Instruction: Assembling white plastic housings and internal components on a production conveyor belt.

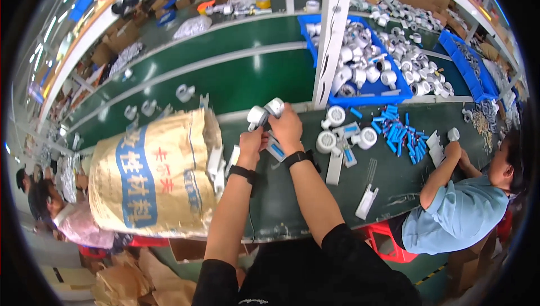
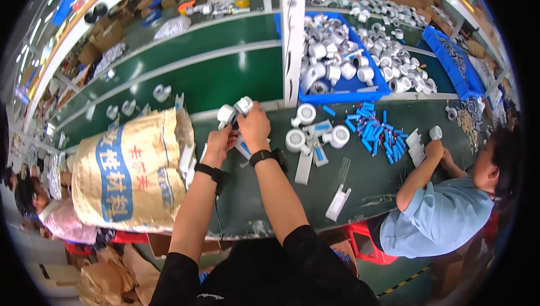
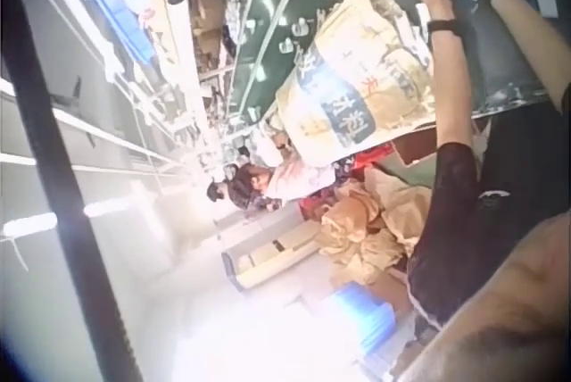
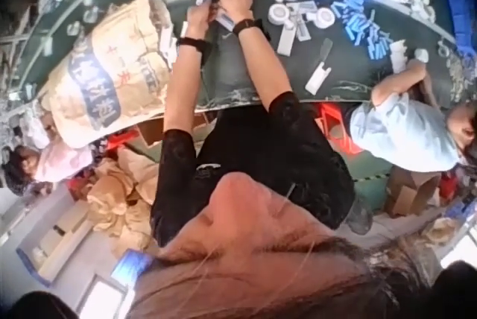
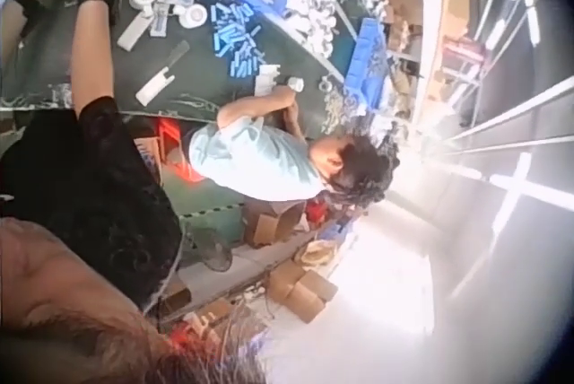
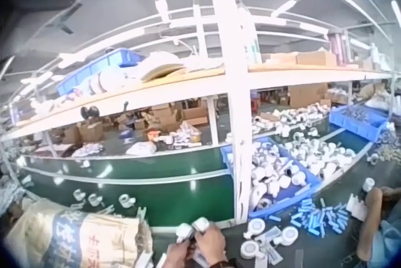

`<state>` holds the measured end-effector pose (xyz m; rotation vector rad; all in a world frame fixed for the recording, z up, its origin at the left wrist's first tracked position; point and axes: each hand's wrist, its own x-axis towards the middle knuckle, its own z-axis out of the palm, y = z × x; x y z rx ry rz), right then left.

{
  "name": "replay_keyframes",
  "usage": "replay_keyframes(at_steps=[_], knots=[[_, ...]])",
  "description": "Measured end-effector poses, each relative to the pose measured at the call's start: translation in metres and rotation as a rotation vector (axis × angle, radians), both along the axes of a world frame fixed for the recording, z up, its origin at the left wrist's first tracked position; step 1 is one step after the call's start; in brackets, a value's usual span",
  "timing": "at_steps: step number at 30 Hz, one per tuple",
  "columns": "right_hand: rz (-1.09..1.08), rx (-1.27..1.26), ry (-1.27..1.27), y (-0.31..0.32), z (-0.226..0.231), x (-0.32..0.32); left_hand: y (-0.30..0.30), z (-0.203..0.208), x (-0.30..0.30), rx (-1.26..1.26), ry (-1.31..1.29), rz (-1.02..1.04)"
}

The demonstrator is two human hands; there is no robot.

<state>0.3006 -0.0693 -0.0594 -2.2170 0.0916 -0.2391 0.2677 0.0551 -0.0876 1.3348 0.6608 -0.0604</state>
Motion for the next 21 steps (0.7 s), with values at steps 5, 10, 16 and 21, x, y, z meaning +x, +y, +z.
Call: replay_keyframes(at_steps=[5,10,16,21], knots=[[-0.096,0.021,0.077,0.030,-0.017,0.074,0.016,0.012,0.087,0.007,-0.002,-0.001],[-0.117,0.231,0.008,0.036,-0.004,0.116,0.073,-0.039,0.183,1.021,-0.240,-0.413],[0.267,0.111,-0.432,-0.002,0.068,-0.055,0.057,0.015,0.139,0.419,-0.308,-0.115],[0.102,-0.307,-0.310,-0.128,0.071,-0.214,-0.072,0.108,-0.028,0.403,-0.467,-0.282]])
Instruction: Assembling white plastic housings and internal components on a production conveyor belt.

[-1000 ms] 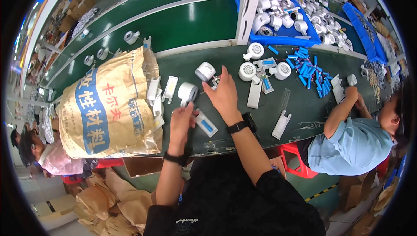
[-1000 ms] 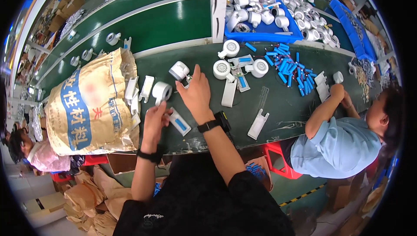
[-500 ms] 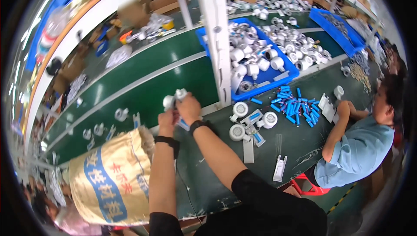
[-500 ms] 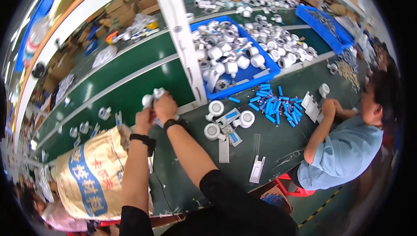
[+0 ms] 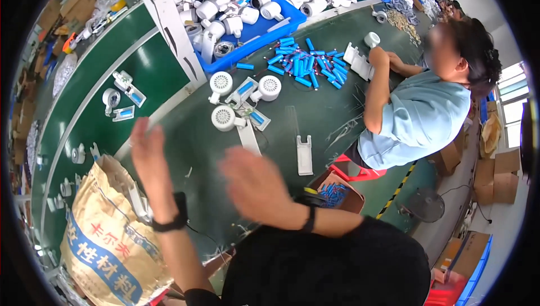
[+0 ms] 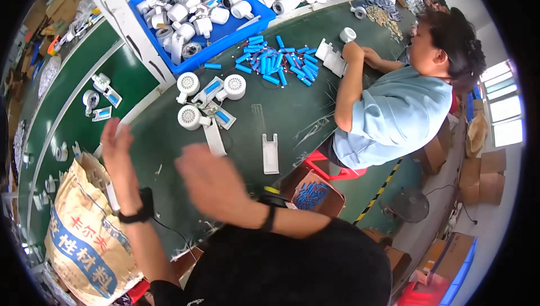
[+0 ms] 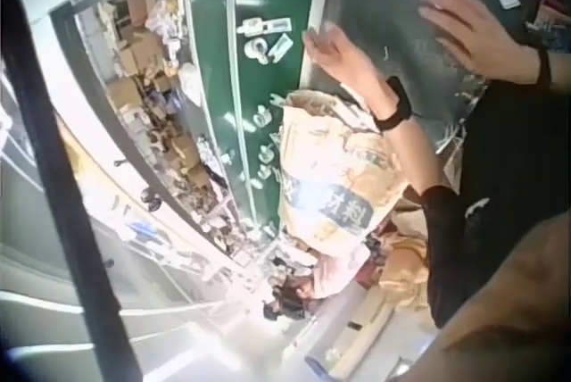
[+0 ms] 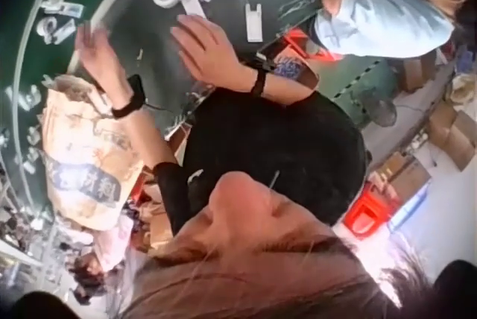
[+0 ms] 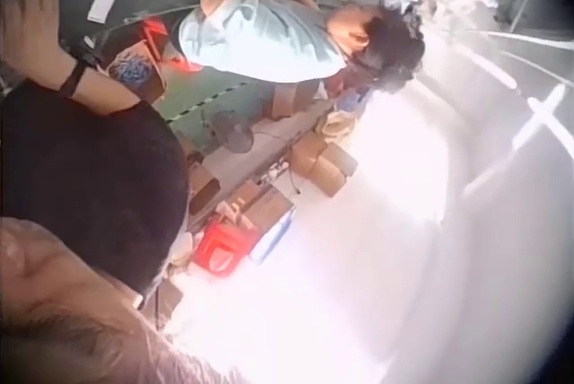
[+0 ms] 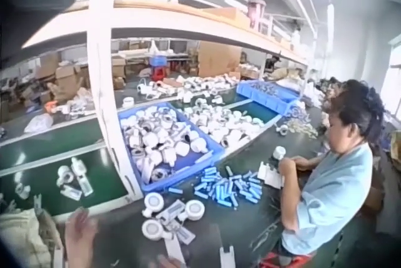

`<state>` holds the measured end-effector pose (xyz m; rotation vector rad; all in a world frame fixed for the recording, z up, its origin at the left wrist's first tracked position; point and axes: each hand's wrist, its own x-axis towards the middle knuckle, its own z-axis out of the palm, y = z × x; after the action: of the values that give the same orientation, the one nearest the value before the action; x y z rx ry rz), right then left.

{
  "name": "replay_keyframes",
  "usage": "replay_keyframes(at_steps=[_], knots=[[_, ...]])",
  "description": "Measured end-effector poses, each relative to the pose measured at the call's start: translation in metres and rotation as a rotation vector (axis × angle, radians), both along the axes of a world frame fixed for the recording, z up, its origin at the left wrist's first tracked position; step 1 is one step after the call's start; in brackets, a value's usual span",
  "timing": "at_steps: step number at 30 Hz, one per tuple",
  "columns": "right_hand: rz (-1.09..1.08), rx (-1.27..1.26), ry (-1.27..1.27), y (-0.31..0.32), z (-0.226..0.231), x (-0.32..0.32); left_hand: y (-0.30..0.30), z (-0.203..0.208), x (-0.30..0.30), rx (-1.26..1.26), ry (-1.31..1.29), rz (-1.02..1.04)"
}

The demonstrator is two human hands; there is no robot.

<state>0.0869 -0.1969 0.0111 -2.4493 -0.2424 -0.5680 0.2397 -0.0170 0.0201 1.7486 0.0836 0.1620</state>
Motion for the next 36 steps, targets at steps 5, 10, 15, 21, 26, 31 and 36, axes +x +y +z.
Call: replay_keyframes(at_steps=[5,10,15,21,26,31,36], knots=[[-0.657,-0.246,0.240,-0.077,-0.046,-0.082,-0.021,-0.004,-0.122,0.013,-0.006,-0.115],[-0.724,-0.264,0.170,-0.100,-0.087,-0.079,0.042,-0.029,-0.195,0.120,0.097,0.014],[-0.900,-0.708,0.141,-0.183,-0.098,-0.041,0.105,-0.024,-0.234,0.374,0.131,0.278],[-1.073,-0.610,0.016,-0.242,-0.116,-0.009,0.139,-0.014,-0.230,0.588,0.121,0.465],[-0.449,-0.364,-0.200,-0.118,-0.056,-0.008,0.118,-0.033,-0.147,1.023,-0.118,0.343],[0.228,0.280,0.161,-0.017,-0.028,-0.022,0.116,-0.073,-0.081,1.424,0.075,0.288],[0.234,0.610,0.347,0.041,-0.042,0.006,0.083,-0.047,-0.122,0.899,-0.223,-0.229]])
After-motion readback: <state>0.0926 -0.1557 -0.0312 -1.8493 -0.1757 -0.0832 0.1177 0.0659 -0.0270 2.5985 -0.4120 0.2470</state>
